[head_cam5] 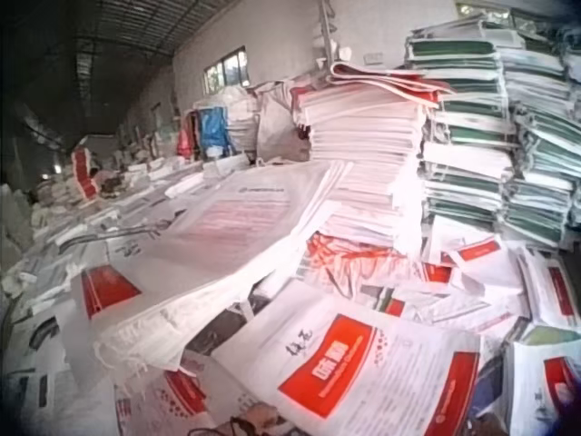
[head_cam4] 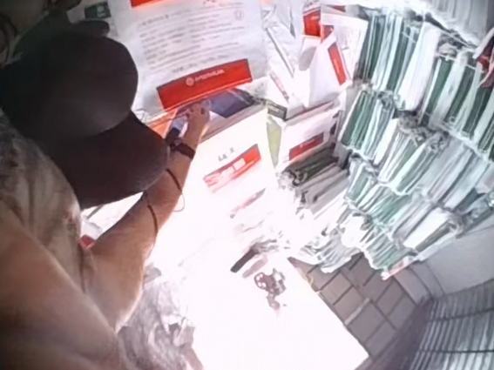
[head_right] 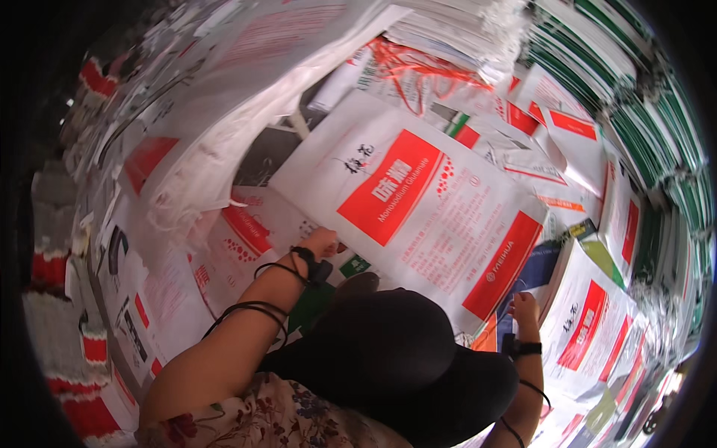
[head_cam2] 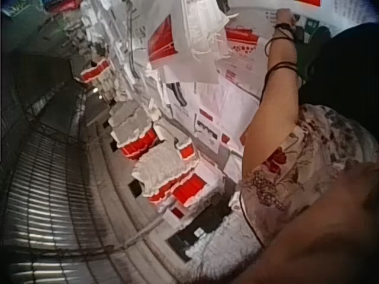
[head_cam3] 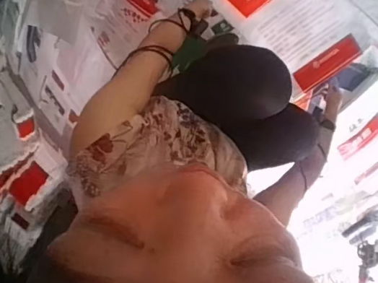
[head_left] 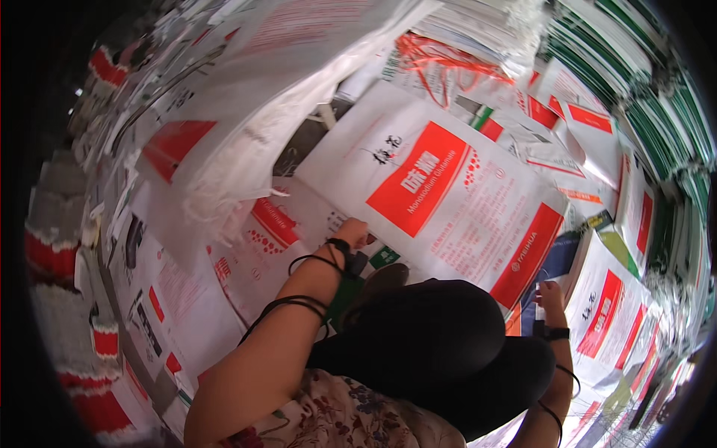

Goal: Individual sorting and stacking of large plastic packaging bags for Monosodium Glutamate.

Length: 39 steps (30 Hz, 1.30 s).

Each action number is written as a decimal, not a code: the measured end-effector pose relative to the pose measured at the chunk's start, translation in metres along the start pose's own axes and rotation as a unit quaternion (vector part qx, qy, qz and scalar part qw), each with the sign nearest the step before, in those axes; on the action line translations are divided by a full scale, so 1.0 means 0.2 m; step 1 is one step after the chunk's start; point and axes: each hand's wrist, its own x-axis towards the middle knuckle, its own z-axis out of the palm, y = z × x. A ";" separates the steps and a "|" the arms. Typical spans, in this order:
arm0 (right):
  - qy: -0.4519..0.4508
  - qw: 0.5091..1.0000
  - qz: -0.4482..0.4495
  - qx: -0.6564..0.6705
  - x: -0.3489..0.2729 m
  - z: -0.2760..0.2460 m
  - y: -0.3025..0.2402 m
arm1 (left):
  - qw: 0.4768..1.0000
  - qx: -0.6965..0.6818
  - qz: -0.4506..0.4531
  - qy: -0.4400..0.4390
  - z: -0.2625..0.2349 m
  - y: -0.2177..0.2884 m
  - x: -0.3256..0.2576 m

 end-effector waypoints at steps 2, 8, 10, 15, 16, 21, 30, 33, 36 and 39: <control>0.072 0.996 0.038 -0.043 -0.29 -0.43 0.11 | 0.937 -0.267 -0.220 -0.051 0.46 0.49 0.02; 0.060 0.978 -0.150 -0.135 -0.54 -0.39 -0.63 | 0.979 0.184 0.040 -0.076 0.35 0.25 0.14; -0.001 0.978 -0.190 -0.086 -0.68 -0.27 -0.94 | 0.990 0.120 -0.022 -0.076 0.28 0.19 0.11; -0.016 0.914 -0.318 -0.251 -1.06 -0.23 -1.30 | 0.974 -0.200 -0.019 -0.109 0.27 0.70 -0.30; -0.023 0.893 -0.355 -0.275 -1.12 -0.16 -1.39 | 0.978 -0.168 0.079 -0.099 0.19 0.74 -0.43; -0.045 0.774 -0.579 -0.253 -1.46 0.30 -2.00 | 0.952 -0.155 0.262 -0.019 -0.36 1.03 -1.34; -0.057 0.631 -0.758 -0.154 -1.71 1.20 -2.65 | 0.740 -0.316 0.324 0.498 -1.09 0.95 -1.54; -0.087 0.656 -0.721 -0.207 -1.64 1.39 -2.64 | 0.609 -0.548 0.275 0.503 -1.17 0.86 -1.39; -0.091 0.631 -0.701 -0.320 -1.64 1.45 -2.65 | 0.548 -0.663 0.267 0.434 -1.20 0.92 -1.47; -0.099 0.601 -0.719 -0.334 -1.70 1.44 -2.65 | 0.594 -0.624 0.339 0.378 -1.28 0.87 -1.47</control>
